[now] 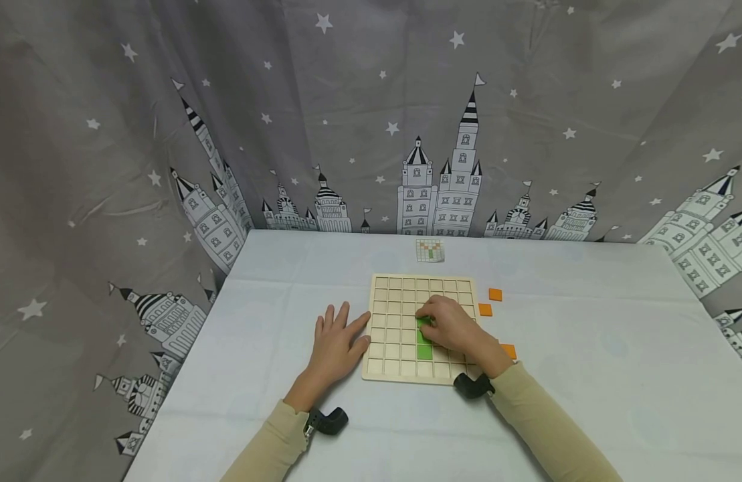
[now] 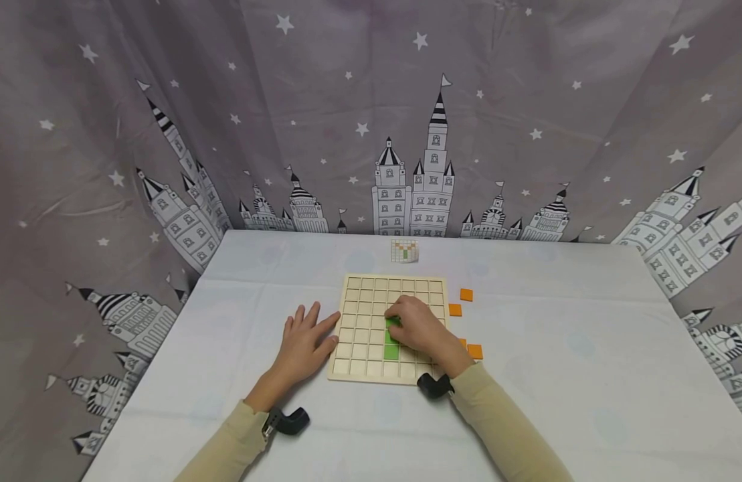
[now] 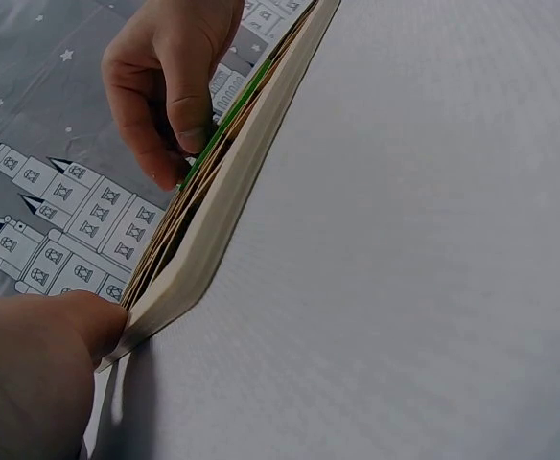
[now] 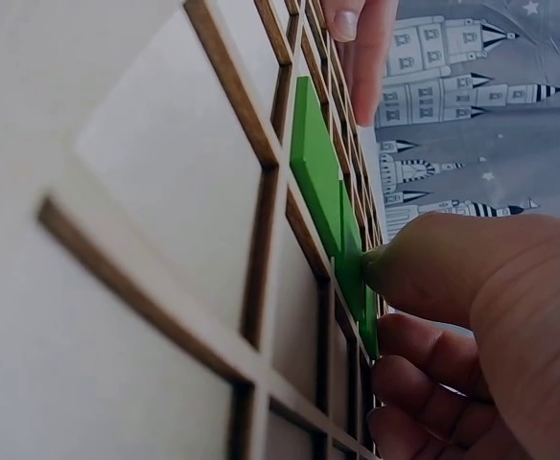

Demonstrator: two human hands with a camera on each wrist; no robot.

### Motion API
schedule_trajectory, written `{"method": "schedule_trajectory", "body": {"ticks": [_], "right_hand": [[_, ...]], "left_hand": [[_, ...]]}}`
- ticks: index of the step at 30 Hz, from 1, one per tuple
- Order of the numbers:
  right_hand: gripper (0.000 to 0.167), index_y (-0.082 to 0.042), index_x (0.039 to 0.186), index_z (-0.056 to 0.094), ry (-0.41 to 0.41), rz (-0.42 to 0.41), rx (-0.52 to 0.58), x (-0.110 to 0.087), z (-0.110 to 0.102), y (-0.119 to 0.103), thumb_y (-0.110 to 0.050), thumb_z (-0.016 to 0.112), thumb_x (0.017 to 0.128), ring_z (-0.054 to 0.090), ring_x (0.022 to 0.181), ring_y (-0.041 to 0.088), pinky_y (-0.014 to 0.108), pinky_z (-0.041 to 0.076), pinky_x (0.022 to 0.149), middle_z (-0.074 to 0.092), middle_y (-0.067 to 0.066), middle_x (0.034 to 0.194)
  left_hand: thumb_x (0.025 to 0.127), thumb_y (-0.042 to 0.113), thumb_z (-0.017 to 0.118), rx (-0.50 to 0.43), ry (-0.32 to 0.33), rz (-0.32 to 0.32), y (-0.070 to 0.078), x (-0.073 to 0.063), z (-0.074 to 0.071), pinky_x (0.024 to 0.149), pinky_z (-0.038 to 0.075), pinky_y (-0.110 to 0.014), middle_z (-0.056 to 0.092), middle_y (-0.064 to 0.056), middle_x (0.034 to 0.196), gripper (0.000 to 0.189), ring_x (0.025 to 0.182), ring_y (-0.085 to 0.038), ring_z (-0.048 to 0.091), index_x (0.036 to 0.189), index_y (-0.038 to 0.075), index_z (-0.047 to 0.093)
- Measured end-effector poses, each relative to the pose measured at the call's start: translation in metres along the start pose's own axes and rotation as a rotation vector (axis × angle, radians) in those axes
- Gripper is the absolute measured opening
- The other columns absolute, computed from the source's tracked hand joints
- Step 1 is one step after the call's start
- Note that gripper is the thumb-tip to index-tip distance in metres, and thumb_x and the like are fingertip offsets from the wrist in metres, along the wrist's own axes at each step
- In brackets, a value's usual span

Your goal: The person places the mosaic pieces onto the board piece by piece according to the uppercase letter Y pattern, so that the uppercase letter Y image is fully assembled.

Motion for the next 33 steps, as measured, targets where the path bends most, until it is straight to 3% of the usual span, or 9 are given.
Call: {"method": "schedule_trajectory", "body": {"ticks": [18, 33], "right_hand": [[0.022, -0.003, 0.11, 0.078, -0.003, 0.001, -0.01, -0.0006, 0.0008, -0.0011, -0.003, 0.07, 0.089, 0.068, 0.097, 0.024, 0.039, 0.058, 0.086, 0.074, 0.01, 0.105], [0.024, -0.003, 0.111, 0.077, -0.01, -0.004, -0.032, -0.0022, 0.0007, 0.0009, -0.004, 0.07, 0.089, 0.068, 0.096, 0.024, 0.039, 0.057, 0.086, 0.074, 0.01, 0.105]], "left_hand": [[0.098, 0.032, 0.059, -0.005, -0.013, -0.025, -0.0005, 0.0019, 0.0021, 0.12, 0.014, -0.073, 0.035, -0.029, 0.161, 0.049, 0.152, -0.057, 0.018, 0.144, 0.016, 0.06], [0.097, 0.03, 0.059, -0.001, -0.002, -0.016, 0.0002, 0.0011, 0.0007, 0.119, 0.016, -0.074, 0.037, -0.03, 0.159, 0.048, 0.151, -0.058, 0.021, 0.143, 0.015, 0.061]]}}
Point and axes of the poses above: each hand's wrist, its own x-axis towards the middle knuckle, its own z-axis out of the palm, y = z × x, the point moved 4 cm from there along x, towards the middle knuckle
